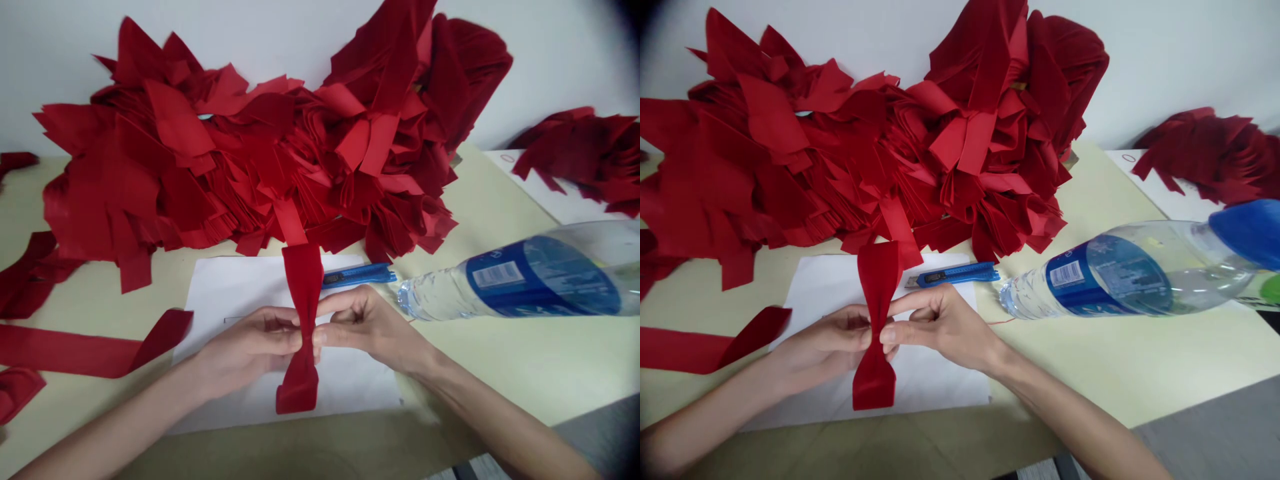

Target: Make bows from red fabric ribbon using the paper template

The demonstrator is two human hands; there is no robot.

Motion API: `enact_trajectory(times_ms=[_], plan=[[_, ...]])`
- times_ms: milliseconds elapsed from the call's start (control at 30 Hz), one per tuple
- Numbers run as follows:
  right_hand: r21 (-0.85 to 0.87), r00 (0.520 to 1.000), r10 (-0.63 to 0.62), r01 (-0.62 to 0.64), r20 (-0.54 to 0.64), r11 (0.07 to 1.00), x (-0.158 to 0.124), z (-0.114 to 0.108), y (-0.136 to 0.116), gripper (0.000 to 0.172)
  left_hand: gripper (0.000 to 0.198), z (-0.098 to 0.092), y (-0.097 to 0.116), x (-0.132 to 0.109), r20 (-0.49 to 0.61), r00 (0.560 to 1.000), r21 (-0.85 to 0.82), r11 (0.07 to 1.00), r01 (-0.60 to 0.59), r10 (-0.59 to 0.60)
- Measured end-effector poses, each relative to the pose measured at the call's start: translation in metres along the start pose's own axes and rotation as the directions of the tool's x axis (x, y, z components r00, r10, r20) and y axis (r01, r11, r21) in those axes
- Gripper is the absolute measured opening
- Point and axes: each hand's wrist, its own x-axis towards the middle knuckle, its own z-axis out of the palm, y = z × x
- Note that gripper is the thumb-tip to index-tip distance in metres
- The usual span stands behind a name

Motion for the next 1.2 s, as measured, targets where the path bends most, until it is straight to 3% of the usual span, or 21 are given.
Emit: enact_trajectory(times_ms=[200,300,367,500,633,733,900,1067,1200], plan=[[0.025,0.998,-0.035,0.036,-0.055,0.999,0.000,0.002,0.000,0.015,0.013,0.003,0.003,-0.002,-0.111,0.994,0.062,0.998,0.011,-0.004],[-0.032,0.986,-0.049,0.045,-0.160,0.998,0.000,0.002,0.000,0.014,0.007,0.008,0.009,-0.004,-0.311,0.944,0.267,0.963,-0.024,0.109],[-0.074,0.975,-0.035,0.019,-0.217,0.997,0.001,0.003,0.000,0.016,0.004,0.012,0.014,-0.005,-0.376,0.908,0.428,0.904,-0.007,0.185],[-0.105,0.969,0.018,-0.045,-0.246,0.993,0.005,0.006,0.003,0.022,0.008,0.016,0.019,-0.005,-0.385,0.896,0.541,0.841,0.026,0.220],[-0.058,0.981,0.065,-0.076,-0.181,0.995,0.007,0.008,0.008,0.026,0.010,0.013,0.019,-0.003,-0.425,0.874,0.636,0.765,0.100,0.238],[-0.039,0.987,0.082,-0.088,-0.139,0.995,0.006,0.008,0.010,0.026,0.009,0.009,0.020,-0.003,-0.398,0.886,0.724,0.674,0.145,0.237],[-0.060,0.991,0.084,-0.091,-0.107,0.994,0.007,0.007,0.010,0.026,0.010,0.004,0.023,-0.006,-0.306,0.928,0.786,0.607,0.118,0.215],[-0.114,0.990,0.075,-0.088,-0.115,0.990,0.007,0.003,0.008,0.027,0.003,-0.001,0.024,-0.005,-0.259,0.939,0.766,0.641,0.055,0.228],[-0.211,0.989,0.036,-0.067,-0.146,0.975,0.002,-0.004,0.003,0.023,0.007,-0.007,0.026,-0.005,-0.277,0.932,0.663,0.749,0.009,0.234]])
